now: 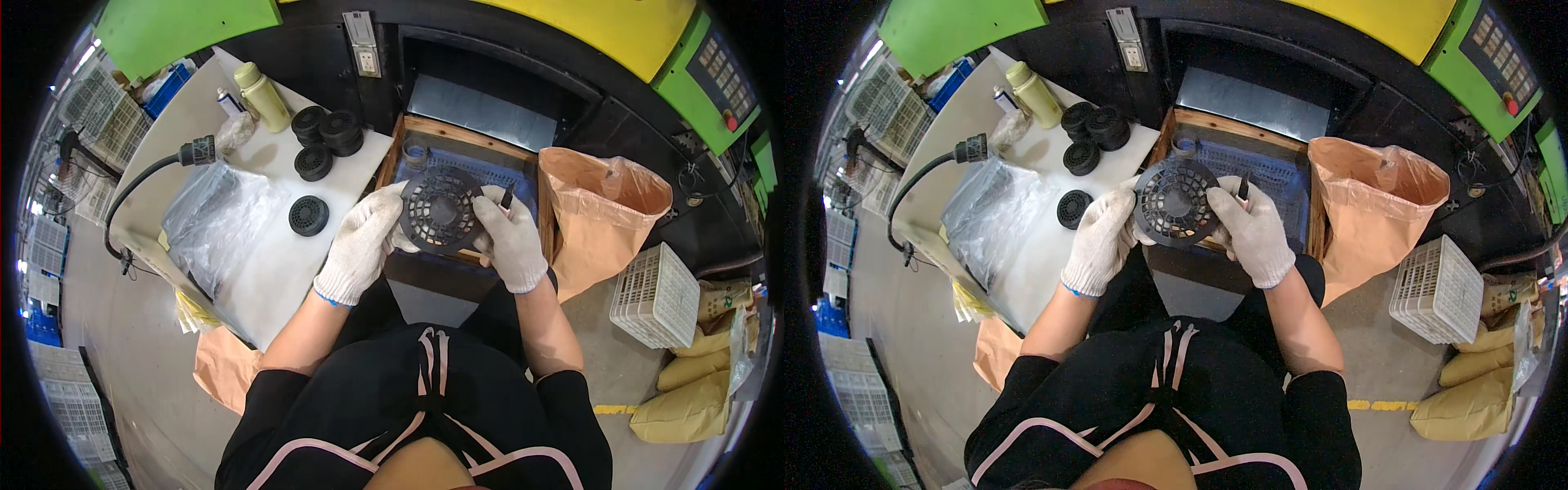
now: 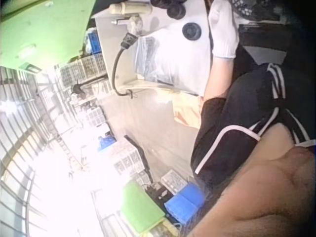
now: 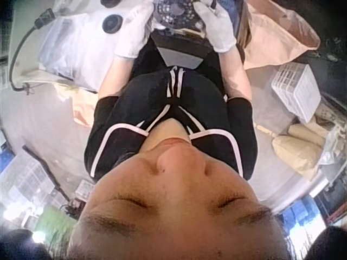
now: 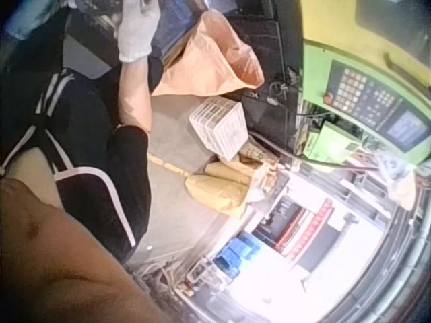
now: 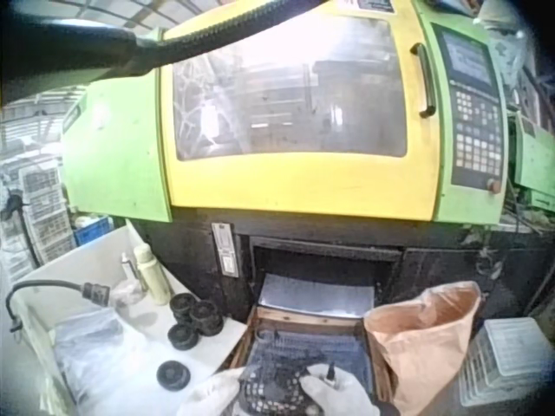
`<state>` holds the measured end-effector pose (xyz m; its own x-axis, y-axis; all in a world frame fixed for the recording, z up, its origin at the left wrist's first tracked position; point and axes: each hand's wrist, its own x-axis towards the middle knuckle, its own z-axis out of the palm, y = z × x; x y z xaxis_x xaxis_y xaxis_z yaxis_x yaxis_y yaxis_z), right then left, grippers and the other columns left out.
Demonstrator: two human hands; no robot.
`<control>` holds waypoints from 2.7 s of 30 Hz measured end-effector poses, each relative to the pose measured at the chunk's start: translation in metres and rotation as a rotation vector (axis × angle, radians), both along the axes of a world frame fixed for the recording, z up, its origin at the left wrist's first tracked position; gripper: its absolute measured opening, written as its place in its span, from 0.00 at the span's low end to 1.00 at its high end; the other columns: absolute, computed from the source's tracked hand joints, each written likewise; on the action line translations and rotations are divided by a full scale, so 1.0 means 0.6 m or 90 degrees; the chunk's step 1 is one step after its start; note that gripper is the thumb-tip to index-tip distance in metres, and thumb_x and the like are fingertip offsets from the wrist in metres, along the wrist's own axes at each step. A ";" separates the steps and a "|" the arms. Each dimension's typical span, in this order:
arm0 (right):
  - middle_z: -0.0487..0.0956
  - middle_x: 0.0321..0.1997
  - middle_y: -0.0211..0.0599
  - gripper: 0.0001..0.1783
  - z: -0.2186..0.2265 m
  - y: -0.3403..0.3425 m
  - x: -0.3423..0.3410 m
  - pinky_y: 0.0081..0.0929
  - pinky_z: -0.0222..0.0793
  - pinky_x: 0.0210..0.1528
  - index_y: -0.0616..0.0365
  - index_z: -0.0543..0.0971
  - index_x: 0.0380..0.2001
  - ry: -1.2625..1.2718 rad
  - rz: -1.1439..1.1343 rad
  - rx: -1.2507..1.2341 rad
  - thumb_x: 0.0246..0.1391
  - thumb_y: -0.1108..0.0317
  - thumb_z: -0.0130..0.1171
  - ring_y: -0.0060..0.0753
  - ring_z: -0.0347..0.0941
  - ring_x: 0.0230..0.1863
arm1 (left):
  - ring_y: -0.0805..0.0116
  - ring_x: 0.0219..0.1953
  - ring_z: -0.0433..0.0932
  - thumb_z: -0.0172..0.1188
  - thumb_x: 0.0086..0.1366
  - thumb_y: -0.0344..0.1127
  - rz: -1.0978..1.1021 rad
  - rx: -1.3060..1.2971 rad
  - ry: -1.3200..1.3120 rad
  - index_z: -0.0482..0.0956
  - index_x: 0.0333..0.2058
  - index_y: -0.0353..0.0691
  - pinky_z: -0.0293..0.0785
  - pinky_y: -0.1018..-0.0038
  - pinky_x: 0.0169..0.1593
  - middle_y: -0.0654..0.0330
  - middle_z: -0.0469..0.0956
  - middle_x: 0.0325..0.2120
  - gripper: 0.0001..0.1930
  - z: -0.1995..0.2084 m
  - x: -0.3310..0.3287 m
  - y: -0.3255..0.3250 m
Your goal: Inspecting and trimming plastic filter components at an injection molding machine workstation.
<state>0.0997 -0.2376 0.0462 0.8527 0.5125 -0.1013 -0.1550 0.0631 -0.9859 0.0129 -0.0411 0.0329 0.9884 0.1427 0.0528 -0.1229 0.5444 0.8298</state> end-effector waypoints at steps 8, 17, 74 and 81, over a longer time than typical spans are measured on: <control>0.78 0.25 0.27 0.15 -0.009 0.008 0.000 0.12 0.60 0.14 0.62 0.77 0.44 0.025 -0.040 0.042 0.65 0.60 0.56 0.10 0.65 0.16 | 0.70 0.44 0.80 0.45 0.75 0.53 -0.014 -0.061 -0.022 0.67 0.59 0.25 0.77 0.74 0.48 0.51 0.80 0.45 0.32 -0.025 0.000 0.020; 0.77 0.24 0.26 0.17 -0.012 0.000 -0.003 0.12 0.60 0.13 0.62 0.77 0.44 0.010 -0.055 0.035 0.65 0.58 0.57 0.11 0.65 0.15 | 0.75 0.41 0.79 0.51 0.73 0.42 0.016 0.126 -0.014 0.69 0.57 0.26 0.76 0.78 0.46 0.56 0.80 0.44 0.24 -0.010 -0.002 -0.002; 0.77 0.30 0.40 0.18 -0.073 0.087 0.011 0.33 0.72 0.43 0.63 0.77 0.40 -0.349 0.018 -0.136 0.66 0.56 0.53 0.42 0.77 0.35 | 0.78 0.30 0.74 0.58 0.70 0.35 0.264 -0.103 0.071 0.77 0.35 0.37 0.73 0.78 0.37 0.65 0.77 0.30 0.07 -0.080 0.019 -0.004; 0.77 0.31 0.28 0.22 -0.103 0.088 -0.048 0.23 0.70 0.40 0.59 0.77 0.37 0.089 0.200 0.131 0.69 0.49 0.50 0.18 0.72 0.35 | 0.75 0.27 0.73 0.52 0.72 0.42 0.210 0.058 0.078 0.75 0.29 0.40 0.72 0.76 0.34 0.64 0.75 0.25 0.15 -0.058 -0.006 -0.015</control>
